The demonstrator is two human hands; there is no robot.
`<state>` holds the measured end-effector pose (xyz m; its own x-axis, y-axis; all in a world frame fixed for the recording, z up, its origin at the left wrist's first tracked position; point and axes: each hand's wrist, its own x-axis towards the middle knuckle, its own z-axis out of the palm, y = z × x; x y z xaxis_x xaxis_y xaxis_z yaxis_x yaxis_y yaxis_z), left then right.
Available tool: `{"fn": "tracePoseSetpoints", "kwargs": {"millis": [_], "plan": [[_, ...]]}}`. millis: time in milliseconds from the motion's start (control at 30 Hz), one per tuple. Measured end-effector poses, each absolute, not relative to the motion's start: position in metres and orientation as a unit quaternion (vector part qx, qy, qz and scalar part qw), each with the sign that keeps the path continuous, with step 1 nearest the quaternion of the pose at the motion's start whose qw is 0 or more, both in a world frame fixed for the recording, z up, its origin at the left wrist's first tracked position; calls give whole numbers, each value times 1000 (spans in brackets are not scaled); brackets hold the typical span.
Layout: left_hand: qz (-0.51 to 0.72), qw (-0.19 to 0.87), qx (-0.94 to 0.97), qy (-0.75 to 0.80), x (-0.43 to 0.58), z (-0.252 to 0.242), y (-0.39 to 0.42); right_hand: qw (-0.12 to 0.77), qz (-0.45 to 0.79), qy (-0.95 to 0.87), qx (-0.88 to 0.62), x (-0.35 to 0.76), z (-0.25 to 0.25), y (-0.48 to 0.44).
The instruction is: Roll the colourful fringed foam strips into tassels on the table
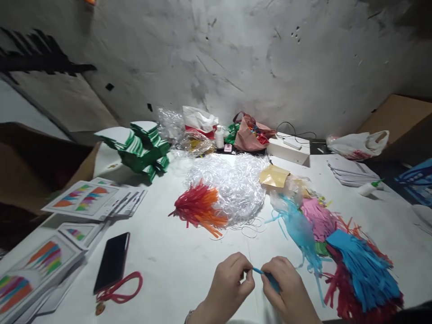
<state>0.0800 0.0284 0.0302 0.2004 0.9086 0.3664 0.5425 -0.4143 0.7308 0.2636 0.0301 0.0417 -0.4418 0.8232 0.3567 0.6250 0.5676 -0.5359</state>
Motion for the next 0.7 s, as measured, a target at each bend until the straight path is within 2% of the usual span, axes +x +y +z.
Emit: {"fn": "tracePoseSetpoints", "kwargs": {"millis": [267,467,567,700], "plan": [[359,437,642,518,12,-1,23,222,219,-842,-441,199,-9,33],[399,510,555,521,-30,-39,32,214,192,-859,-424,162,-29,46],[471,509,413,590,-77,-66,61,256,133,-845,-451,167,-39,52],[502,453,358,644,-163,-92,115,281,127,-796,-521,194,-62,38]]}}
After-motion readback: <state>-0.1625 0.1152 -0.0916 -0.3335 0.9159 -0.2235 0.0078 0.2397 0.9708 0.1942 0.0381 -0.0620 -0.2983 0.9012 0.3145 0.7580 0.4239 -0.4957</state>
